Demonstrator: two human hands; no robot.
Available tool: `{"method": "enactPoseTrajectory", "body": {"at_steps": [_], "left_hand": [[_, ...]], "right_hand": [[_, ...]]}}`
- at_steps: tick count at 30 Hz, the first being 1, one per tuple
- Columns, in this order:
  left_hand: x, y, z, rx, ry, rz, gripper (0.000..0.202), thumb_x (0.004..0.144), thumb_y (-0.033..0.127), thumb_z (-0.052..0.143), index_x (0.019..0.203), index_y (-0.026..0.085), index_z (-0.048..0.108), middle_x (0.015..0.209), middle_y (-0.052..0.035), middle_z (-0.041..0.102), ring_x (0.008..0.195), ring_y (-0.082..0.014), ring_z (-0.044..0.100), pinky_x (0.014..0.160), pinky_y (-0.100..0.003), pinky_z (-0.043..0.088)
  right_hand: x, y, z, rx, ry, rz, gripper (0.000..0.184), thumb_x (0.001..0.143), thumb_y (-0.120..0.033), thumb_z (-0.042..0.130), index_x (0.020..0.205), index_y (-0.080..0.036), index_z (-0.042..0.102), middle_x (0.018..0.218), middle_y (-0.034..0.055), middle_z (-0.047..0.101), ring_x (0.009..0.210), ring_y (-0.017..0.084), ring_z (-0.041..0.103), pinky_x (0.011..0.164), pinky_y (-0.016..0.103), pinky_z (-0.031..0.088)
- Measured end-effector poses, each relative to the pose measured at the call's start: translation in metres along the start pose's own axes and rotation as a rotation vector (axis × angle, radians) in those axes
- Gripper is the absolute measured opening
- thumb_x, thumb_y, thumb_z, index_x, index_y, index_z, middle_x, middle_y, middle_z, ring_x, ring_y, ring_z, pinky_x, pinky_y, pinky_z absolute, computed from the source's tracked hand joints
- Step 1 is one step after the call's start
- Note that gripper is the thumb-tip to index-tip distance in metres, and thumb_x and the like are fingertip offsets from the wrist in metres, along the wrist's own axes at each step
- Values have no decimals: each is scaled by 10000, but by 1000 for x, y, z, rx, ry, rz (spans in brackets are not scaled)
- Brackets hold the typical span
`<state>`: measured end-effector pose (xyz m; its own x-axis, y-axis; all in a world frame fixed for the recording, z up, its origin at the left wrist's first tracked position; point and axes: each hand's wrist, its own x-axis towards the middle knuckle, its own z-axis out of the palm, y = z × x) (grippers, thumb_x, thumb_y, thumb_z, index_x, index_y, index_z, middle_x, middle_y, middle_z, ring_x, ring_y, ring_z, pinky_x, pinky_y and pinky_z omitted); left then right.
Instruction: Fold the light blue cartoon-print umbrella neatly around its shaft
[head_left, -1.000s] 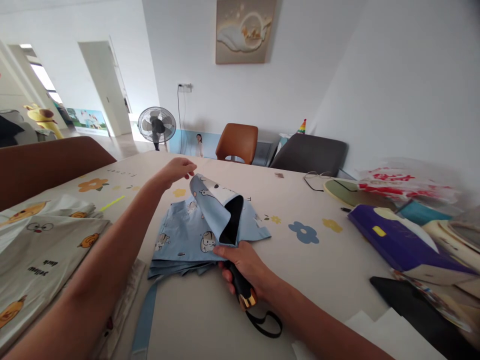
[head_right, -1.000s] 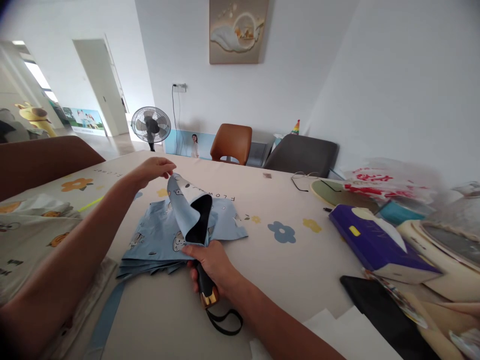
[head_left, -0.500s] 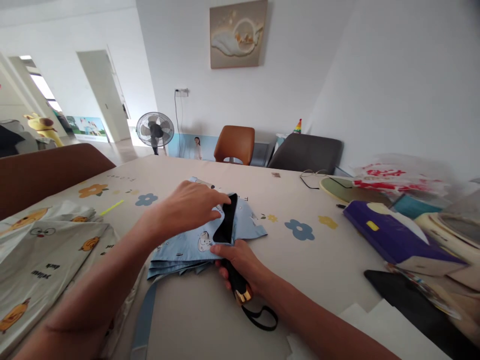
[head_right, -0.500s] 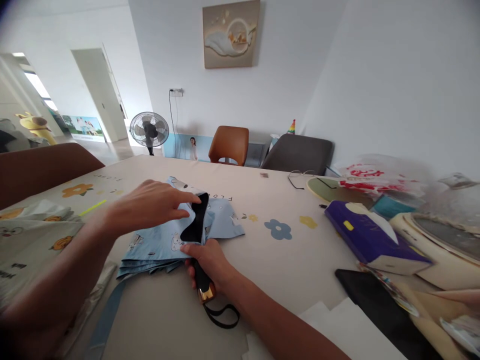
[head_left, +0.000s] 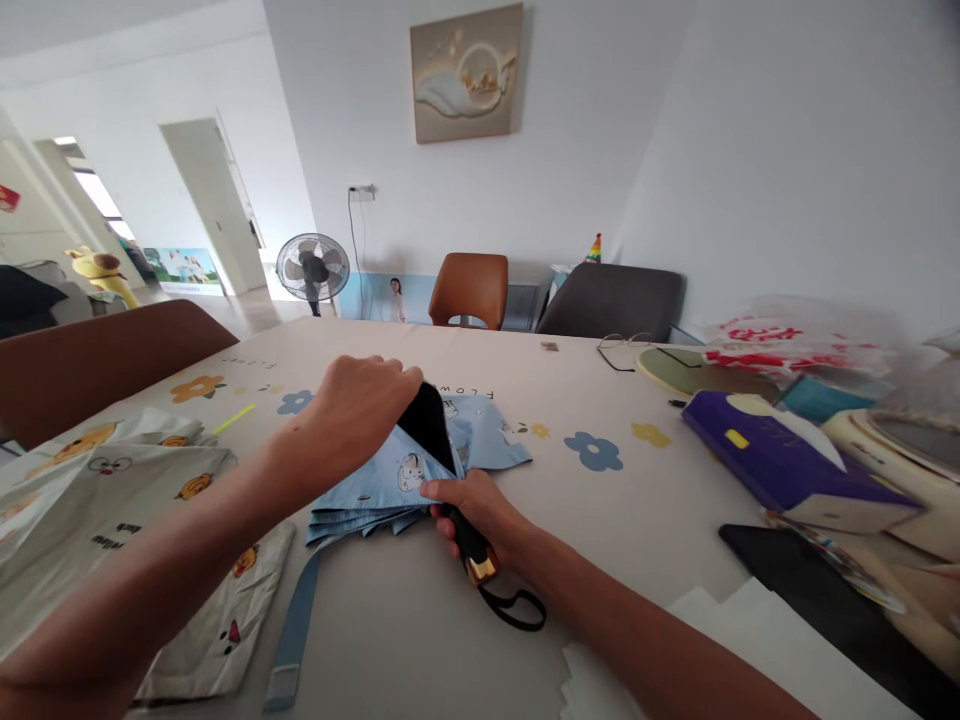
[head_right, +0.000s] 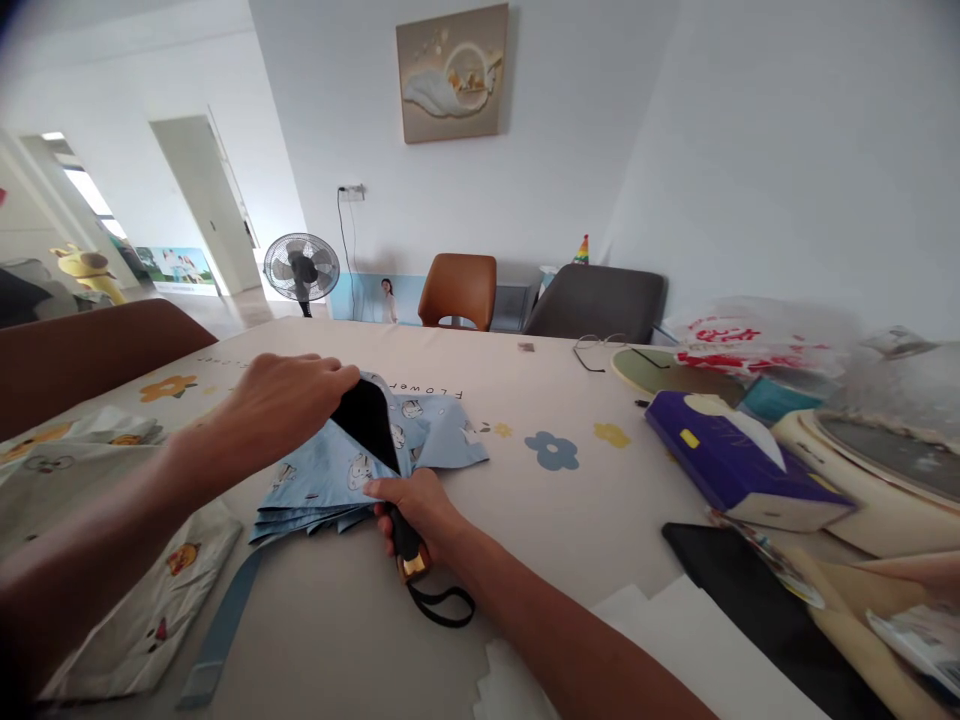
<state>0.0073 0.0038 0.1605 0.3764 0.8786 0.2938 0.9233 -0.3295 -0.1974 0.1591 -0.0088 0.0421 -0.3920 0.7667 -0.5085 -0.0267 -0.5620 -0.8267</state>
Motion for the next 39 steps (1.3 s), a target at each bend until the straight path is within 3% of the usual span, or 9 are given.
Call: {"method": "enactPoseTrajectory", "body": {"at_steps": [4,8,11,14,21,25,29,35,39], "left_hand": [[-27,-14,5,120,-82,-91,223,806,174,359,847,236,570,754,-63,559,656,-217,554,530,-287,290],[-53,-30,32,124,-154,-207,271,842,269,296,945,246,545,818,-59,588,679,-215,581,518,-276,301],[-61,-35,51,60,-245,-222,282,838,261,291,992,252,527,884,-49,614,746,-211,596,549,-267,329],[-62,-37,56,29,-327,-200,298,824,215,294,1018,255,516,886,-41,630,761,-207,601,566,-268,348],[-67,-39,48,-9,-416,-128,274,806,202,315,928,233,558,847,-47,645,794,-227,604,596,-288,366],[-69,-40,47,3,-462,-94,244,795,189,334,843,204,573,746,-57,639,700,-216,610,584,-285,360],[-73,-45,44,55,-460,-135,270,810,207,325,748,187,587,683,-61,633,639,-218,602,560,-286,345],[-84,-70,23,-253,-320,-128,330,827,450,370,1000,335,626,845,6,665,775,-193,590,616,-262,359],[-84,-88,13,-507,-287,-200,363,796,508,409,962,292,650,757,23,650,688,-142,573,600,-226,395]], "right_hand": [[-1,0,-1,15,-45,-3,219,679,-230,607,540,-138,467,382,-36,439,326,62,383,295,185,366],[2,3,-4,56,-93,-10,205,670,-227,628,569,-139,473,414,-49,432,348,54,387,309,175,374],[6,5,-5,110,-112,-26,231,653,-278,672,635,-135,491,503,-39,475,374,47,396,303,170,371],[6,4,-4,172,-92,-25,279,668,-342,675,704,-146,479,579,-34,499,382,38,395,294,161,358],[-1,0,-1,186,-77,-35,282,713,-360,639,708,-168,434,574,-40,473,379,36,387,298,154,337],[-2,0,0,158,-66,-44,275,718,-366,624,690,-161,442,568,-36,487,370,37,383,291,159,335],[-2,1,5,-46,-10,-34,261,709,-313,614,600,-159,433,427,-48,443,311,59,377,281,186,339],[-4,0,13,-190,75,-27,280,727,-307,571,541,-168,415,355,-46,419,272,69,372,275,189,334],[-6,-2,14,-201,57,-51,277,727,-285,561,526,-166,412,351,-46,415,273,67,372,280,186,339]]}}
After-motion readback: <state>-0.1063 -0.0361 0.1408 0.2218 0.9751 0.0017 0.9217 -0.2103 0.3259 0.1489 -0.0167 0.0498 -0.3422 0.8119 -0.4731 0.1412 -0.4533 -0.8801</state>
